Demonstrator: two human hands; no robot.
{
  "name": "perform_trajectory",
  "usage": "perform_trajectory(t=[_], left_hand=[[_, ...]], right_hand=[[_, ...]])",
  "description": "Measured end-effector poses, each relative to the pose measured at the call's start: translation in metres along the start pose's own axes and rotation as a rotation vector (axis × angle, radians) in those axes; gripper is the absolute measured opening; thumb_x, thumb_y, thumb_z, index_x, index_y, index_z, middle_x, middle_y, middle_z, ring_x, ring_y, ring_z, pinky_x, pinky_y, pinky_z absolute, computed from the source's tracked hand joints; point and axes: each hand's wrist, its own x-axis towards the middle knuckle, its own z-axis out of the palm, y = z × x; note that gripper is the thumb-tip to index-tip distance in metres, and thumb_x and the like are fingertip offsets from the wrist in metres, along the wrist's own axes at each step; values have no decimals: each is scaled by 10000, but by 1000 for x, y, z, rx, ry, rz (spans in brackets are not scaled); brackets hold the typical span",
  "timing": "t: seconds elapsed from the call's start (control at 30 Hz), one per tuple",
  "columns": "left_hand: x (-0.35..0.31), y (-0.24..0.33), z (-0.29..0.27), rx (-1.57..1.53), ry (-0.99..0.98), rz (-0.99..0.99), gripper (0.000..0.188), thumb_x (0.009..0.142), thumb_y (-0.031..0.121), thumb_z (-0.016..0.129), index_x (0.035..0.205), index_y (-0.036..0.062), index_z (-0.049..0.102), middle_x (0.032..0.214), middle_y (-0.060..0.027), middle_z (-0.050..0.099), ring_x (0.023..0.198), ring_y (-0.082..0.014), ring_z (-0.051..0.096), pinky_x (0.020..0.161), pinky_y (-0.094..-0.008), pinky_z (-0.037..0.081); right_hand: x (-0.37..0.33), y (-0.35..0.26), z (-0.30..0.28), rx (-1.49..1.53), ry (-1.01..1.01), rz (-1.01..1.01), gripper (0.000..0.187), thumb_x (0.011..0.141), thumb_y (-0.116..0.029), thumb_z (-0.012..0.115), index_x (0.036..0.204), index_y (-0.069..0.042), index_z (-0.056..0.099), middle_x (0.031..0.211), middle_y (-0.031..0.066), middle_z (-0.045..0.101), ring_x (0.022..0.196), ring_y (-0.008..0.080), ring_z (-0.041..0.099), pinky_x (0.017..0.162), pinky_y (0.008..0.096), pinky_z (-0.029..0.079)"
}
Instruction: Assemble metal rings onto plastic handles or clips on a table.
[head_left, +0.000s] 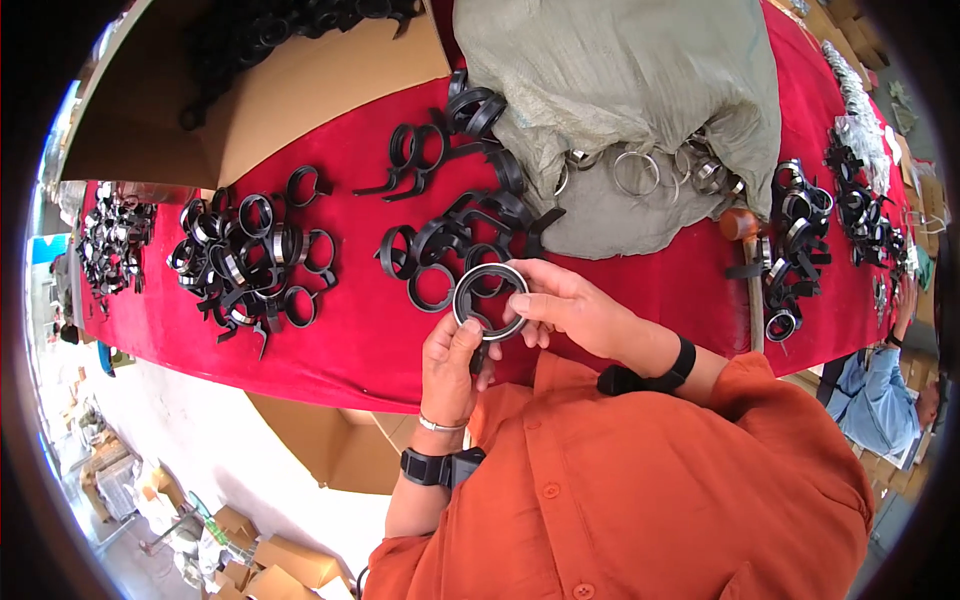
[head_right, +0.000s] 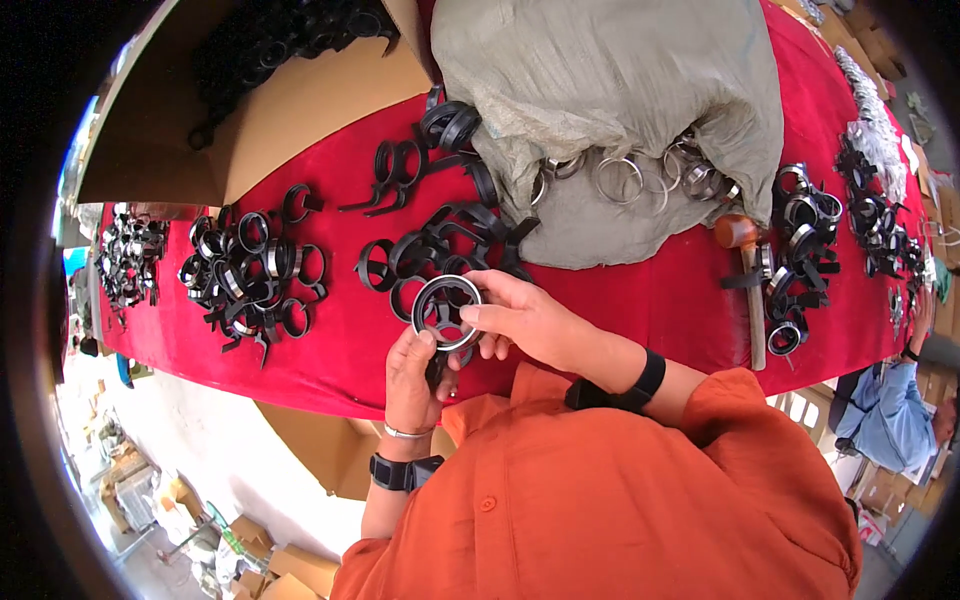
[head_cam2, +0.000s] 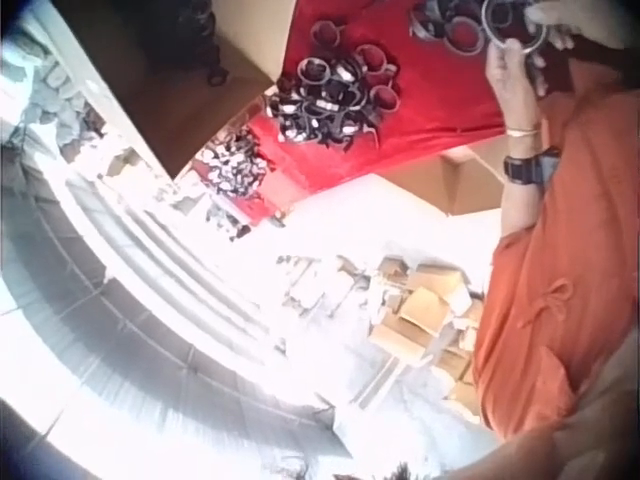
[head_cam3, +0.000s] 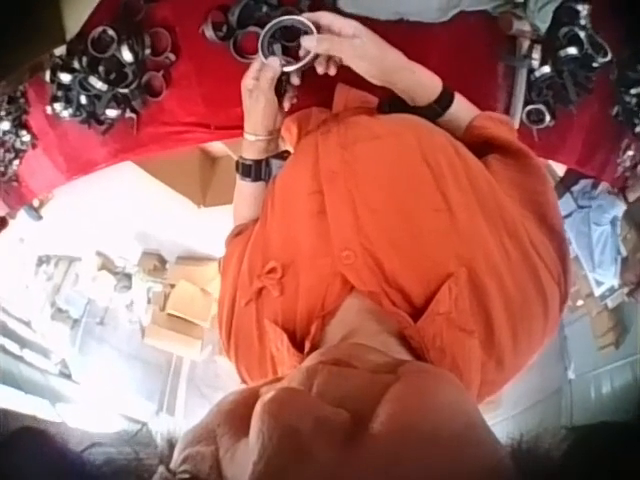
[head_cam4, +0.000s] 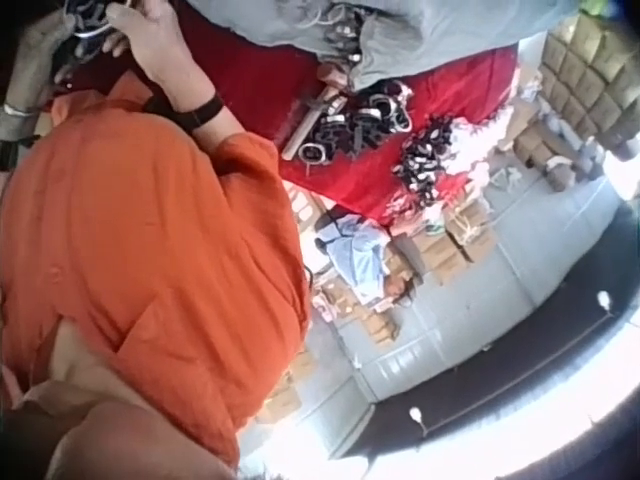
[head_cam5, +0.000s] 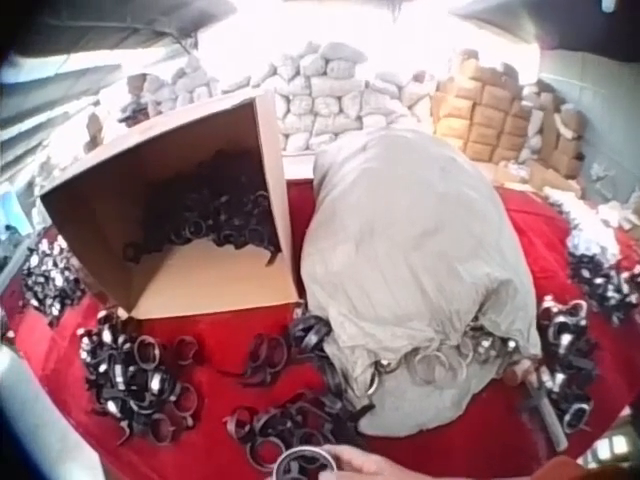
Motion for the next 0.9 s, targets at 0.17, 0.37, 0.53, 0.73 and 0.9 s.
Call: perform_trajectory(t=[0.17, 0.37, 0.53, 0.73, 0.9], left_hand=[[9, 1, 3, -35, 55, -97, 170, 907, 222, 495, 876, 56, 520, 641, -37, 558, 390, -76, 418, 363, -186, 335], [27, 51, -22, 461, 333, 364, 156, 902, 197, 503, 854, 49, 518, 627, -39, 552, 399, -73, 419, 354, -195, 324], [76, 61, -151, 820, 591, 405, 171, 867, 164, 567, 844, 5, 511, 639, -47, 550, 427, -90, 458, 395, -214, 385], [69, 21, -178, 1099, 532, 253, 278, 756, 160, 683, 853, -39, 515, 711, -121, 597, 564, -219, 606, 538, -318, 488], [52, 22, -167, 1503, 726, 535, 321, 760, 158, 669, 977, -44, 546, 886, -176, 624, 849, -368, 588, 757, -403, 470]], right_hand=[[9, 10, -11, 3, -34, 55, 397, 903, -193, 519, 1247, -22, 418, 827, 20, 584, 598, 62, 561, 503, 200, 467], [17, -2, -44, -145, -10, -86, 354, 922, -246, 506, 1213, -47, 478, 987, 23, 577, 752, 89, 578, 616, 225, 462], [7, 7, -134, -1067, 747, -362, 337, 784, -188, 581, 1055, 9, 547, 973, 197, 553, 862, 359, 554, 746, 389, 461], [13, 13, -174, -1368, 786, -411, 296, 775, -95, 561, 1048, 17, 548, 1035, 200, 542, 938, 390, 543, 808, 445, 454], [11, 8, -174, -1214, 723, -425, 182, 787, -120, 590, 918, 5, 580, 890, 108, 610, 728, 294, 598, 623, 373, 485]])
